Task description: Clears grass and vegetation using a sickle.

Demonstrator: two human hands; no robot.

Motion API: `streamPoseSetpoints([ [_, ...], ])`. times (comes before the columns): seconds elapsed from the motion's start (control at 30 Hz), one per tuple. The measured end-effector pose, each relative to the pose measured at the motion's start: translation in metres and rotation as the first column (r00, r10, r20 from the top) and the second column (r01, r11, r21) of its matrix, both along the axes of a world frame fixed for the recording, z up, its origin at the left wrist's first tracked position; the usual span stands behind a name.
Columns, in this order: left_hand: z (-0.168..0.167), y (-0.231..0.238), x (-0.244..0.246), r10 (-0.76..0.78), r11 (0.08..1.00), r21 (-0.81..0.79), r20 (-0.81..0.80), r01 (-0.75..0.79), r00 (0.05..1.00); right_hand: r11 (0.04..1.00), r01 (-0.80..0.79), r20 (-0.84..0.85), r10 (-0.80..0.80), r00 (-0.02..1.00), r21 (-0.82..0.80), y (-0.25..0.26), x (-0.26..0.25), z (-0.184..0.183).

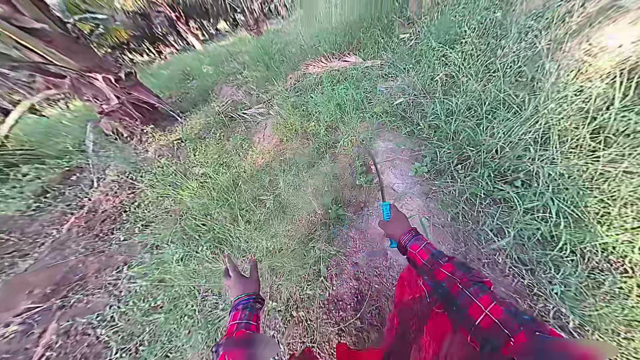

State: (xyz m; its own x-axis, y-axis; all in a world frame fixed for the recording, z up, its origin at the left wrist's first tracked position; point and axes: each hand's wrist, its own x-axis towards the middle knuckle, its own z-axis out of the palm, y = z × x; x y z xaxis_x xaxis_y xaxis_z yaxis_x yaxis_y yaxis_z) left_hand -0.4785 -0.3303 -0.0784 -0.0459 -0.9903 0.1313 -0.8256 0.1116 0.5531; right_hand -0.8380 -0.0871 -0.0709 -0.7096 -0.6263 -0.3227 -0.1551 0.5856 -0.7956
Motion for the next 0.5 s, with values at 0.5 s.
streamPoseSetpoints([
  [0.5, -0.023, 0.002, 0.000, -0.214, 0.952, 0.270, 0.242, 0.146, 0.946, 0.528, 0.074, -0.041, -0.074, 0.996, 0.846, 0.504, -0.028, -0.143],
])
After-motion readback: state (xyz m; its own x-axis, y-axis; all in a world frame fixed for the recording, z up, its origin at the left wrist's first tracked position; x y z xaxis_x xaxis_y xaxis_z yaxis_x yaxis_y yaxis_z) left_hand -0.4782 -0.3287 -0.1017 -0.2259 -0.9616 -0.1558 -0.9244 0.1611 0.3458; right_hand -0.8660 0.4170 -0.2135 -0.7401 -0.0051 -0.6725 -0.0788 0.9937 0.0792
